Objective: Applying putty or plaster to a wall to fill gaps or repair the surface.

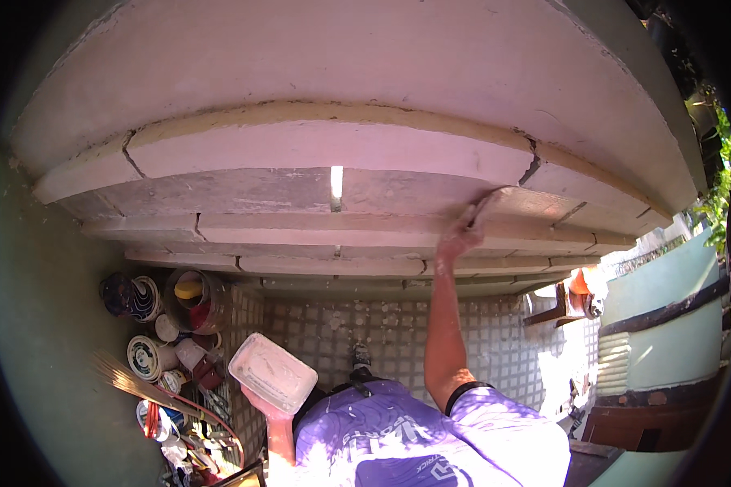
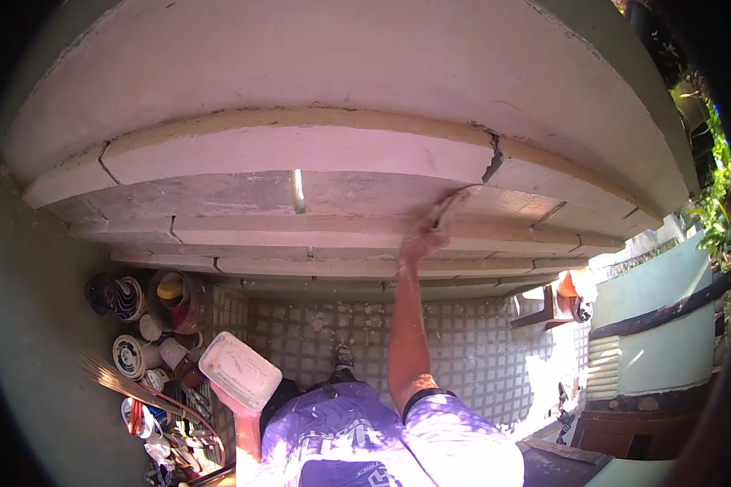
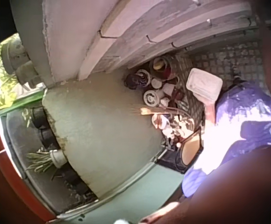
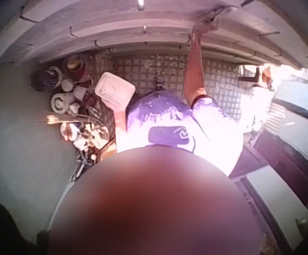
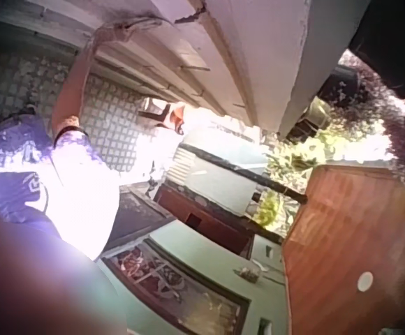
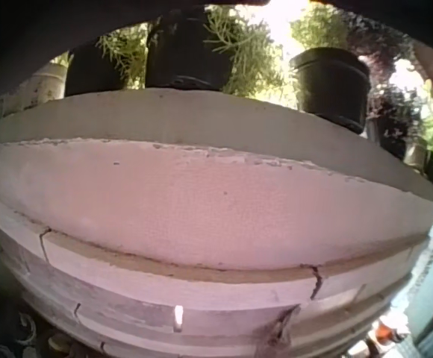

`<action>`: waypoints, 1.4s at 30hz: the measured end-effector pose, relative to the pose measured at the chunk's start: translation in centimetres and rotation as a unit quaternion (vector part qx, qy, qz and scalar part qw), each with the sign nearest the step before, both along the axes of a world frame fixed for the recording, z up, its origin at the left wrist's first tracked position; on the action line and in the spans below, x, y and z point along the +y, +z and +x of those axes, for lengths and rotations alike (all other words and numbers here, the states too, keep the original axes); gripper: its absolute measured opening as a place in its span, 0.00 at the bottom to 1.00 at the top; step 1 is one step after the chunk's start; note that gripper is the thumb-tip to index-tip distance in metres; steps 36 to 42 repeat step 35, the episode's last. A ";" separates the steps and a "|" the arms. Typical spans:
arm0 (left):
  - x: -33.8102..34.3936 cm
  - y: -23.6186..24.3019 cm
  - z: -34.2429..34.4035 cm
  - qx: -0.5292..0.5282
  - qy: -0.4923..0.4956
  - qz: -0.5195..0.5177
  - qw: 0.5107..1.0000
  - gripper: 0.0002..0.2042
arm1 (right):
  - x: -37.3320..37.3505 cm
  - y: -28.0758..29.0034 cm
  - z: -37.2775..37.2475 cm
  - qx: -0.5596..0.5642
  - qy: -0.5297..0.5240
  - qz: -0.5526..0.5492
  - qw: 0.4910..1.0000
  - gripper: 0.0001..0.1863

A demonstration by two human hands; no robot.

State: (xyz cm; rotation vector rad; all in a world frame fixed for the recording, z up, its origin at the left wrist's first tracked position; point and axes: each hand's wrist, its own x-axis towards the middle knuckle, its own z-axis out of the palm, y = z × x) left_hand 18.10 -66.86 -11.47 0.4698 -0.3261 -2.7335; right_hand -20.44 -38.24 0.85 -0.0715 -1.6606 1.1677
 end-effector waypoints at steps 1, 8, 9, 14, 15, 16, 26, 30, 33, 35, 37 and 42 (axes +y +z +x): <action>0.3 0.4 -0.7 0.001 -0.010 0.018 1.000 0.36 | -3.2 -1.6 0.6 0.026 0.171 -0.190 0.967 0.26; 2.2 1.4 -3.2 -0.033 -0.015 0.013 0.999 0.35 | -12.8 -1.9 11.2 -0.005 0.395 0.193 0.898 0.46; 2.2 1.5 -3.1 -0.033 -0.014 0.013 0.999 0.35 | -11.4 -1.2 11.4 0.041 0.348 0.226 0.909 0.45; 2.5 1.4 -1.4 0.030 -0.028 -0.032 0.999 0.36 | 5.9 -0.6 6.0 -0.025 0.021 0.001 0.999 0.21; 2.4 1.2 -0.9 0.032 -0.026 -0.031 0.999 0.36 | 9.6 0.5 4.4 0.014 -0.052 -0.013 0.998 0.24; 2.4 0.8 -0.7 0.023 -0.025 -0.024 0.999 0.36 | 13.3 1.7 3.1 0.049 -0.162 0.057 0.984 0.24; 3.7 2.3 -2.0 -0.022 -0.023 -0.026 0.999 0.35 | -2.1 1.0 2.0 0.023 0.093 0.114 0.989 0.43; 3.2 3.4 -3.0 -0.049 -0.042 -0.030 0.997 0.33 | -11.5 0.0 11.4 -0.026 0.389 0.093 0.916 0.36; 2.9 3.7 -3.5 -0.097 0.020 -0.028 0.995 0.32 | -14.3 -0.1 15.4 -0.073 0.451 0.067 0.887 0.28; 2.2 2.7 -3.0 -0.158 0.060 -0.083 0.982 0.32 | -15.3 1.5 18.0 -0.188 0.609 -0.042 0.770 0.31; 2.2 2.7 -3.0 -0.158 0.060 -0.083 0.982 0.32 | -15.3 1.5 18.0 -0.188 0.609 -0.042 0.770 0.31; 2.2 2.7 -3.0 -0.158 0.060 -0.083 0.982 0.32 | -15.3 1.5 18.0 -0.188 0.609 -0.042 0.770 0.31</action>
